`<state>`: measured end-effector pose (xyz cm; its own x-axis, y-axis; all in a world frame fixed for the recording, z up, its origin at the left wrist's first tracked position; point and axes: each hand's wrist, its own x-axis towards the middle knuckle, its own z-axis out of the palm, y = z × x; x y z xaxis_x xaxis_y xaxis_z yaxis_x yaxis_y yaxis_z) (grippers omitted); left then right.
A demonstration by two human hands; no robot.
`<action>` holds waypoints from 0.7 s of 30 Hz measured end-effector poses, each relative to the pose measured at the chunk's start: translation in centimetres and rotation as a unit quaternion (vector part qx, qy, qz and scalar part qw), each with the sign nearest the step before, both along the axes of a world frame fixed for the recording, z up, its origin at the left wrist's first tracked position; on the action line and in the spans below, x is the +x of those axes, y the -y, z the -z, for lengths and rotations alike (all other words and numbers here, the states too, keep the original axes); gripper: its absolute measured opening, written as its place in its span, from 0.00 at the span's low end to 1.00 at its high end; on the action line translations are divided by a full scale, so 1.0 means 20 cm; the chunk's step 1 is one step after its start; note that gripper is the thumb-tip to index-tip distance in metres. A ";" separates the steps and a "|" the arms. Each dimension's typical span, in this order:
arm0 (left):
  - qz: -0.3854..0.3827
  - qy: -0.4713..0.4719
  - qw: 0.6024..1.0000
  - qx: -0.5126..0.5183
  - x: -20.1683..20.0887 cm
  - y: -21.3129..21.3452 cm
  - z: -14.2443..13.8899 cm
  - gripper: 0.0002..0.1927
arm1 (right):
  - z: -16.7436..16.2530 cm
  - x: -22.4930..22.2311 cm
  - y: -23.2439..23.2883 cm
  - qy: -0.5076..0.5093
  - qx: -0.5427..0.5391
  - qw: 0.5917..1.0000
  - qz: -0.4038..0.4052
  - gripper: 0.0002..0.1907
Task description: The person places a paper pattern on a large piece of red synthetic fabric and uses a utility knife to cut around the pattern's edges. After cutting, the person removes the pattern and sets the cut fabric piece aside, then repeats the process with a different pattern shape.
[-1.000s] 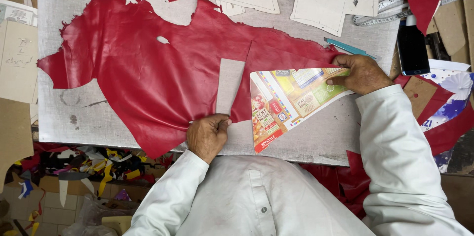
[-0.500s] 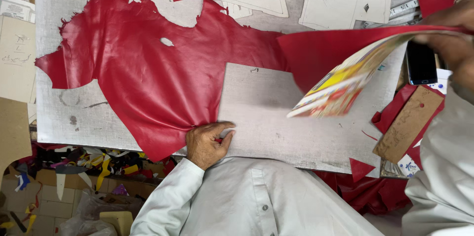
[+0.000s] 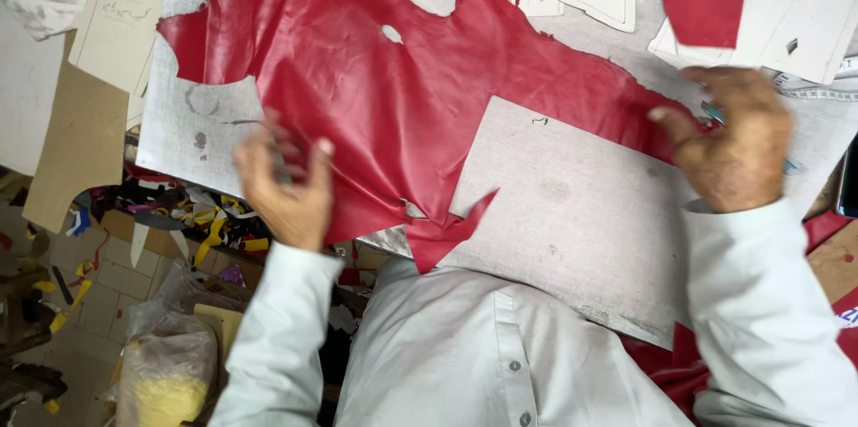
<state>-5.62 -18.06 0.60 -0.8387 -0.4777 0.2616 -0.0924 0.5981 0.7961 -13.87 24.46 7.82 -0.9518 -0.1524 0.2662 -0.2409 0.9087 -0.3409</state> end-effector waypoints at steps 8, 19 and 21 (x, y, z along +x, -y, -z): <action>0.027 0.115 0.951 -0.287 -0.65 0.47 -0.11 0.41 | 0.31 -0.09 0.21 0.093 -0.042 0.994 0.037 0.21; 0.105 0.029 0.962 -0.251 -0.75 0.44 -0.26 0.08 | -0.04 0.58 -0.02 0.371 -0.218 0.894 -0.121 0.09; 0.141 0.026 0.966 -0.215 -0.84 0.40 -0.27 0.08 | -0.06 0.77 -0.09 0.338 -0.286 0.894 -0.076 0.07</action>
